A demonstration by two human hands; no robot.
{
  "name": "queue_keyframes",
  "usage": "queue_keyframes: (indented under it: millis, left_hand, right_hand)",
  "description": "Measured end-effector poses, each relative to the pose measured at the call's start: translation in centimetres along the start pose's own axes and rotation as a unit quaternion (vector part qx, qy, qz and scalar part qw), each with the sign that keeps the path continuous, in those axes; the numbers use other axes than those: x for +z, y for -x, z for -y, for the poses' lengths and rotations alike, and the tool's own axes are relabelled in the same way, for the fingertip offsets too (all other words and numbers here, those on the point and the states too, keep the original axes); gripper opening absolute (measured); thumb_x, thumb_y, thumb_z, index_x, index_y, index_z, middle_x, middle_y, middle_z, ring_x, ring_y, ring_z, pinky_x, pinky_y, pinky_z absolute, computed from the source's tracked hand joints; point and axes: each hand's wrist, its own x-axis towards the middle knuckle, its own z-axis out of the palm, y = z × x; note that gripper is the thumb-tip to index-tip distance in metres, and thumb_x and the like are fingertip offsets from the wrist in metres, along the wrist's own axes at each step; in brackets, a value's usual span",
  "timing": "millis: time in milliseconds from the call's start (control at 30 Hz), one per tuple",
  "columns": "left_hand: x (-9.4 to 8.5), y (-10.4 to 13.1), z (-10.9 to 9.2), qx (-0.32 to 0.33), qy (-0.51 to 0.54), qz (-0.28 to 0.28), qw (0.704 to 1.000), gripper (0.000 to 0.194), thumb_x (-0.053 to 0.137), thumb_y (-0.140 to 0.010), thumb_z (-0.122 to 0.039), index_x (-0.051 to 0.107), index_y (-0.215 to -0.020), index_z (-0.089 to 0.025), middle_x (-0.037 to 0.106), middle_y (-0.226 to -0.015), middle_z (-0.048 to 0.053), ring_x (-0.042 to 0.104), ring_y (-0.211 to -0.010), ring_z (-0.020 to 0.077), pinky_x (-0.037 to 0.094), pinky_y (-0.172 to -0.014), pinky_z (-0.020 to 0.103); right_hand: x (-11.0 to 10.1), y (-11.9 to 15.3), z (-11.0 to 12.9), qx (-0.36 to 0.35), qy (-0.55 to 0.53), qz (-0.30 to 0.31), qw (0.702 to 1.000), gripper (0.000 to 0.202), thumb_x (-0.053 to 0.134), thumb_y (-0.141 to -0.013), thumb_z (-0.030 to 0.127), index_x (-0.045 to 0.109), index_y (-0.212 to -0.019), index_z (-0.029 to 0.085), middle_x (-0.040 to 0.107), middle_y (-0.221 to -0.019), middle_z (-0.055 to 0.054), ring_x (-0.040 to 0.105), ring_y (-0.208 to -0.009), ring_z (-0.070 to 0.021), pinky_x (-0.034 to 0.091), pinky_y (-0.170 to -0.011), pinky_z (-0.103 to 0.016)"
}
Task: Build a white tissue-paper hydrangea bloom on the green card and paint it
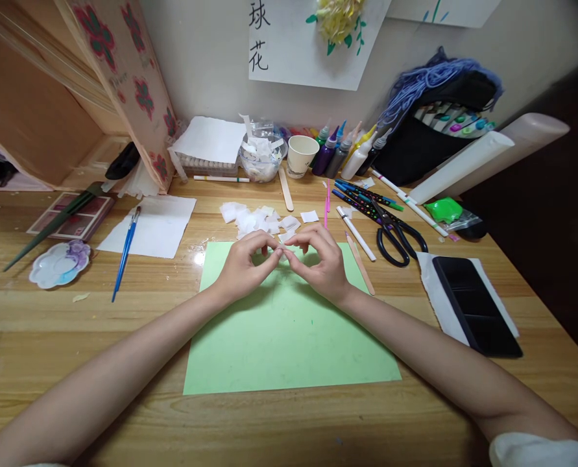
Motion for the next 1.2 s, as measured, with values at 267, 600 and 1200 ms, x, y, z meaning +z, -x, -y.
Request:
queue_keyframes:
  millis: [267, 600, 1200]
  left_hand:
    - [-0.2, -0.2, -0.4, -0.02, -0.007, 0.02, 1.0, 0.018, 0.05, -0.087, -0.025, 0.053, -0.07, -0.019, 0.054, -0.07, -0.001, 0.047, -0.068, 0.0127, 0.037, -0.065, 0.025]
    - [-0.2, -0.1, -0.6, -0.034, -0.035, 0.038, 0.998, 0.021, 0.049, -0.086, -0.025, 0.047, -0.066, -0.018, 0.049, -0.067, -0.002, 0.045, -0.066, 0.0129, 0.034, -0.063, 0.026]
    - [-0.2, -0.1, -0.4, -0.017, -0.043, 0.029, 0.999, 0.02, 0.049, -0.086, -0.025, 0.048, -0.068, -0.019, 0.052, -0.069, -0.001, 0.047, -0.068, 0.0134, 0.036, -0.065, 0.027]
  right_hand:
    - [-0.1, -0.1, -0.4, 0.086, -0.099, 0.022, 0.991, 0.006, 0.056, -0.081, 0.022, 0.061, -0.08, 0.019, 0.055, -0.078, -0.002, 0.051, -0.073, -0.0138, 0.043, -0.065, -0.029]
    - [0.0, -0.9, -1.5, 0.319, -0.352, 0.156, 0.866, 0.018, 0.061, -0.077, 0.033, 0.062, -0.073, 0.016, 0.051, -0.066, 0.003, 0.045, -0.06, -0.0085, 0.037, -0.057, -0.023]
    - [-0.9, -1.6, -1.4, 0.344, -0.342, 0.259, 0.835, 0.019, 0.067, -0.071, 0.032, 0.062, -0.075, 0.014, 0.056, -0.071, 0.0, 0.048, -0.063, -0.0094, 0.038, -0.06, -0.024]
